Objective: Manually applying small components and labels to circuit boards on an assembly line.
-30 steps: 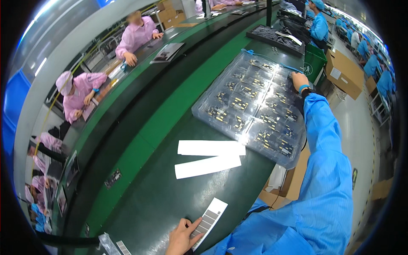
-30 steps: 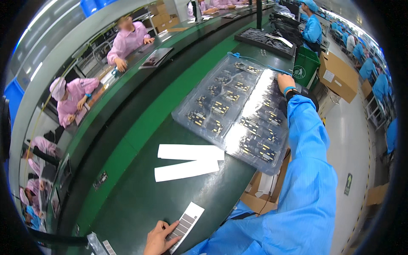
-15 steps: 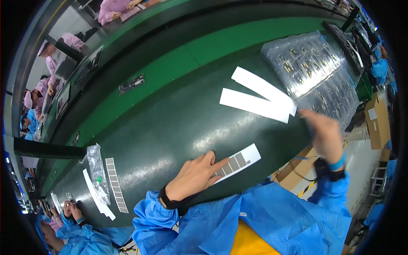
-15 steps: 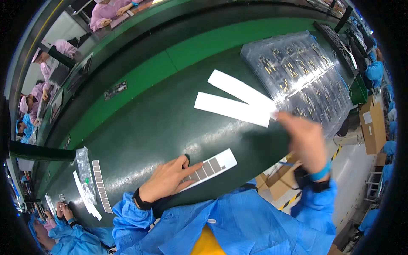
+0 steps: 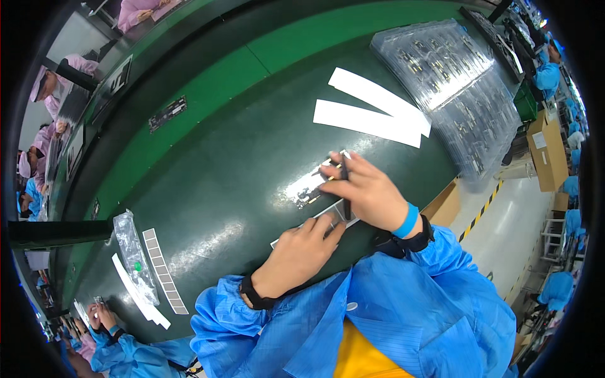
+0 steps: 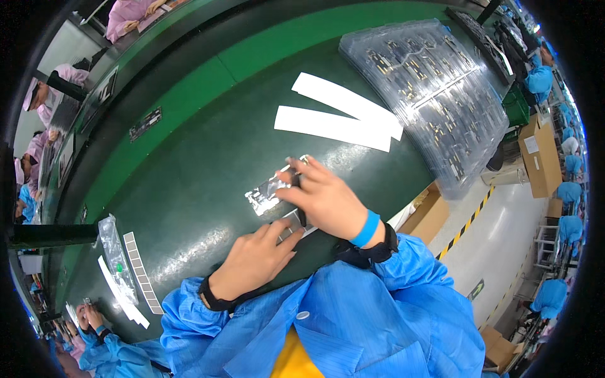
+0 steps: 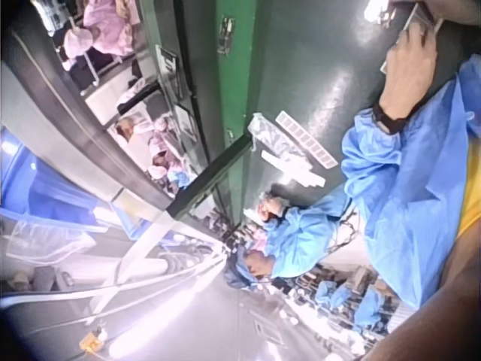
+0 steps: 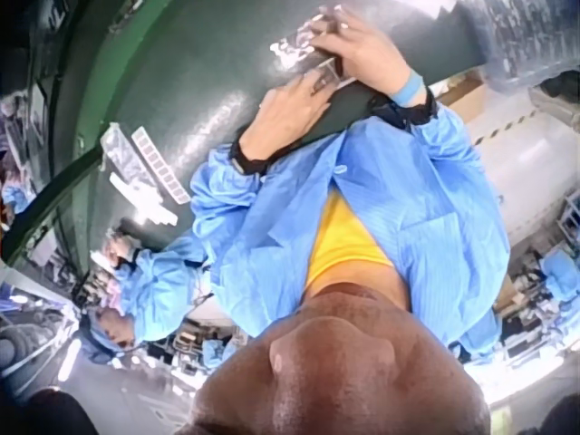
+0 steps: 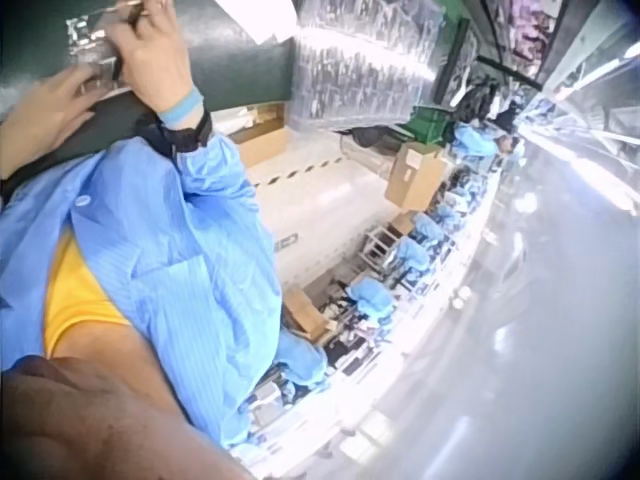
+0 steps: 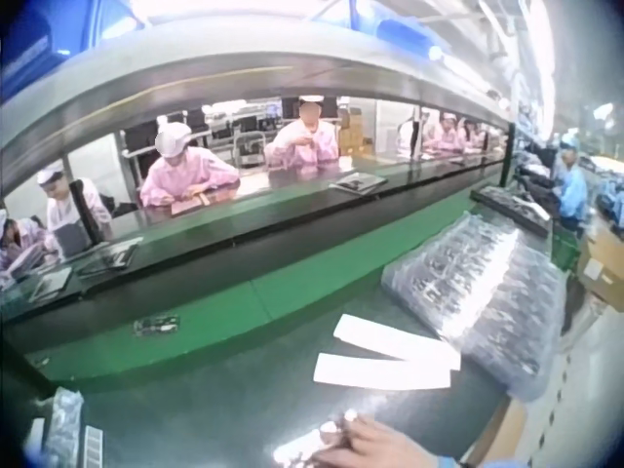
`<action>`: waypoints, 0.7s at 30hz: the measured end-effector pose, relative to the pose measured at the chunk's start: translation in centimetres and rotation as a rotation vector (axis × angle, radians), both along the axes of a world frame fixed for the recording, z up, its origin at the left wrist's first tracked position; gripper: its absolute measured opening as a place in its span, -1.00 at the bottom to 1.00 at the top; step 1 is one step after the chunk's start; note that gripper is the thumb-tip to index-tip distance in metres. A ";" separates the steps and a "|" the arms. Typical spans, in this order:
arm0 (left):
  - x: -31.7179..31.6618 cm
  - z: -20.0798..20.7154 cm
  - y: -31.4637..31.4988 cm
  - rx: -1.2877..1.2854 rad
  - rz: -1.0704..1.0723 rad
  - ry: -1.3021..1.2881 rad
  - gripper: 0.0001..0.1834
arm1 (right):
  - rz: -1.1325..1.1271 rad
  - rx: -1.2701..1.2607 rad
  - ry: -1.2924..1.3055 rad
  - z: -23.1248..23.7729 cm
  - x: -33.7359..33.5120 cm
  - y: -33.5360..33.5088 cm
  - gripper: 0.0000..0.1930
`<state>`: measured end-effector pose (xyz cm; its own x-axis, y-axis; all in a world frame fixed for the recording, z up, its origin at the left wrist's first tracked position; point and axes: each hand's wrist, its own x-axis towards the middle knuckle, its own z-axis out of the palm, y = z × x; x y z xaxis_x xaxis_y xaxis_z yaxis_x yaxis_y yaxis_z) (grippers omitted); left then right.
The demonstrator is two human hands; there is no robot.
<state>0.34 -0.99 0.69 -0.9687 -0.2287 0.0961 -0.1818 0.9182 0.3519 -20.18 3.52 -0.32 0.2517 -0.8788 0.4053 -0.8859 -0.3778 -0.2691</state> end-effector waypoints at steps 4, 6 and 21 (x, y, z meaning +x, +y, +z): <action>-0.3 0.2 -0.2 0.061 -0.015 -0.089 -0.48 | -0.314 -0.064 -0.646 -1.1 -1.0 3.0 -0.68; -0.9 0.5 -0.2 0.091 -0.046 -0.135 -0.45 | -0.349 -0.011 -0.895 -0.8 -1.0 5.2 -0.70; -5.7 0.9 -0.3 0.026 -0.082 -0.211 -0.40 | -0.541 0.057 -1.003 -3.0 -1.4 7.6 -0.92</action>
<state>-5.38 -1.26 1.64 -0.9821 -0.1484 -0.1156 -0.1794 0.9241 0.3375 -21.61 11.15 -3.28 -0.5805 -0.7971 0.1665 -0.3053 0.0235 -0.9520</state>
